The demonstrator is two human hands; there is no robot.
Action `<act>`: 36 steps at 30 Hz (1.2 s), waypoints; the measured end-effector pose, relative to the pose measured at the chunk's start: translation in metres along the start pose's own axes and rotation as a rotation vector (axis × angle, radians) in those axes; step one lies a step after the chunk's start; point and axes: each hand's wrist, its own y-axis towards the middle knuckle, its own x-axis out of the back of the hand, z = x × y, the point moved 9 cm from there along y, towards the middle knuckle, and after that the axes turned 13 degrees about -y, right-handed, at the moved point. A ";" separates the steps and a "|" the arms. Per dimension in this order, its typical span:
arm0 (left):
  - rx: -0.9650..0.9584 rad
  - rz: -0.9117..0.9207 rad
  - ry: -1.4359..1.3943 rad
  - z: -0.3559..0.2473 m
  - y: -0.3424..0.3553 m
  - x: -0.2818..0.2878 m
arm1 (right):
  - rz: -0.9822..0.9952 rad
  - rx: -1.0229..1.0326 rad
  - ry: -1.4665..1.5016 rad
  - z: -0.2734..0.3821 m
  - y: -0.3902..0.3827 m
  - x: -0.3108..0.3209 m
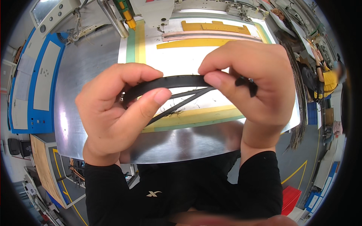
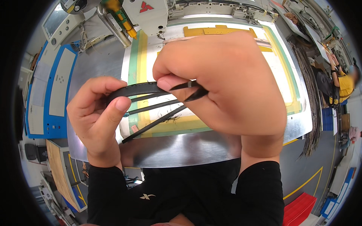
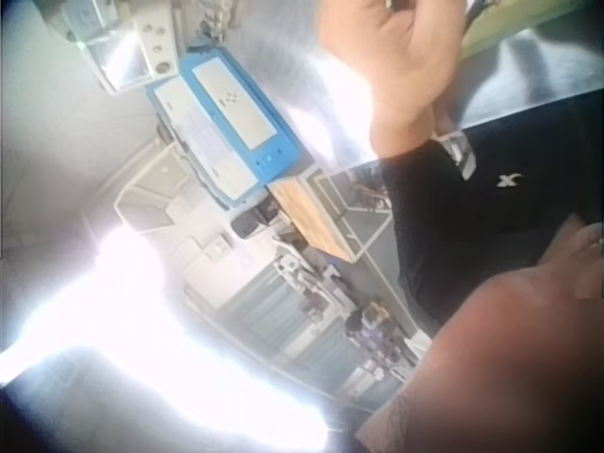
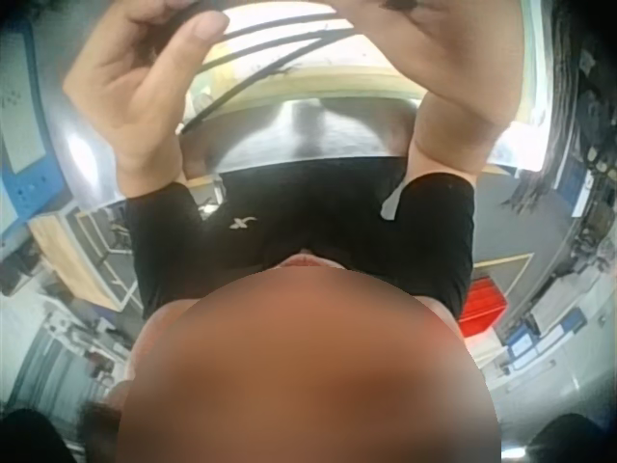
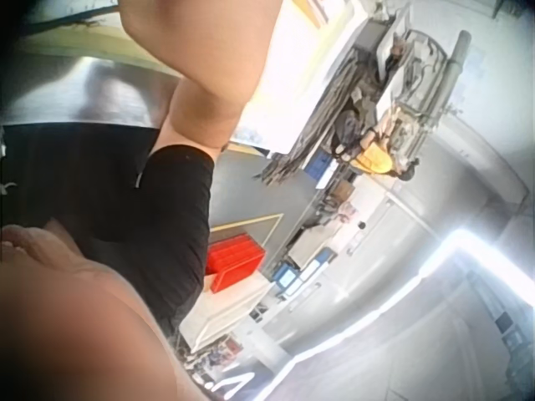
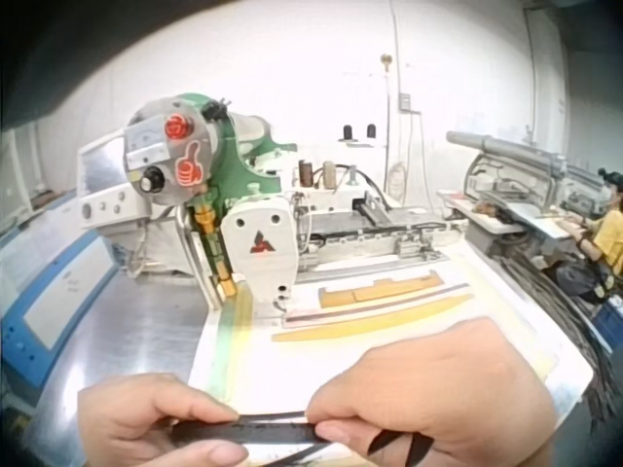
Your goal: Trimming excess material from straps and sewing them onto a base textile using an industrial sewing machine.
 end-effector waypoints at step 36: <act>-0.088 0.119 0.130 -0.006 0.003 -0.010 | -0.080 -0.117 -0.389 -0.004 -0.003 0.023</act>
